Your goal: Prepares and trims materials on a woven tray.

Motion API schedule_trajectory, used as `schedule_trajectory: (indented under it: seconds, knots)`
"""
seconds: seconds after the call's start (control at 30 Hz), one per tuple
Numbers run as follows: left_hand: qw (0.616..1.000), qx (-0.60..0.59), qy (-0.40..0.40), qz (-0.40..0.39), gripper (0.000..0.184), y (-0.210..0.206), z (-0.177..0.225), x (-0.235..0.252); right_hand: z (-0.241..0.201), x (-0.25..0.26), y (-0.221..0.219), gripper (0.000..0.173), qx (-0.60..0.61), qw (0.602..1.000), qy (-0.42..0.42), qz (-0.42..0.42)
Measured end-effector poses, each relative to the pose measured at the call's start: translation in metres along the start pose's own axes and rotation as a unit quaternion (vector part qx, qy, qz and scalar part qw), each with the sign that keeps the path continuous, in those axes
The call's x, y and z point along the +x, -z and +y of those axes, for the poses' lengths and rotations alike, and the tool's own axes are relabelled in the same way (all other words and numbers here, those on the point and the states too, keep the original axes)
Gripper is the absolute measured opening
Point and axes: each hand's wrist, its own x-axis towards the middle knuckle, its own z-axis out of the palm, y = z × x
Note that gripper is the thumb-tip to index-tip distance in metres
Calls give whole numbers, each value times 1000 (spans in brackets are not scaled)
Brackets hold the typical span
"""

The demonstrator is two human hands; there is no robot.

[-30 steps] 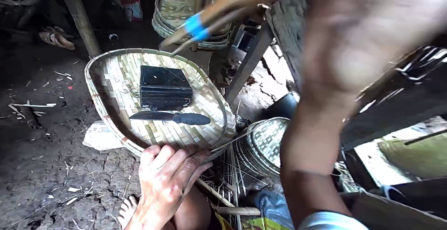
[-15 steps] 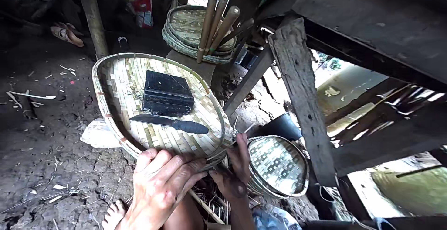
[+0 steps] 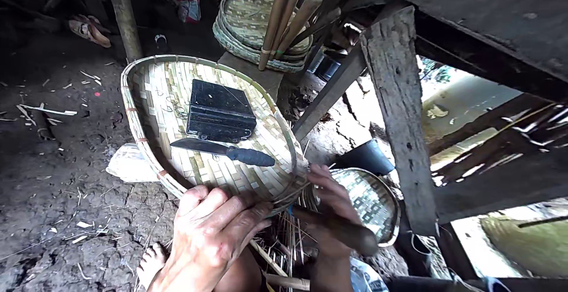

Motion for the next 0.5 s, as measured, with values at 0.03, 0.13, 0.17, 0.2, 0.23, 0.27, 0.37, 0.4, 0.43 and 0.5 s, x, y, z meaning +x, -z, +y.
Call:
schedule_trajectory:
  seconds: [0.03, 0.13, 0.17, 0.2, 0.23, 0.27, 0.37, 0.4, 0.43, 0.5]
  knots:
    - [1000, -6, 8, -10, 27, 2, 1, 1, -9, 4, 6, 27, 76, 997, -14, 27]
    - [999, -18, 27, -31, 27, 6, 5, 2, -36, 24, 23, 34, 297, 948, -30, 114]
    - [999, -22, 32, -38, 26, 7, 6, 2, -44, 35, 30, 41, 342, 927, -29, 149]
    - [998, -25, 34, -45, 24, 8, 6, 1, -51, 46, 36, 41, 371, 910, -22, 186]
    - [998, -28, 36, -49, 22, 10, 7, 1, -56, 58, 39, 35, 382, 897, -10, 221]
    - [998, -30, 35, -49, 21, 11, 7, 2, -60, 69, 40, 29, 396, 887, 5, 238]
    - [998, -22, 34, -49, 21, 12, 9, 4, -61, 90, 28, 24, 392, 886, 35, 243]
    - [998, -20, 36, -50, 21, 12, 10, 5, -61, 95, 21, 27, 386, 890, 39, 240]
    - [998, -20, 38, -51, 20, 12, 10, 6, -60, 98, 15, 26, 390, 891, 48, 227]
    - [997, -14, 40, -58, 21, 12, 11, 7, -57, 103, 6, 24, 389, 894, 64, 215]
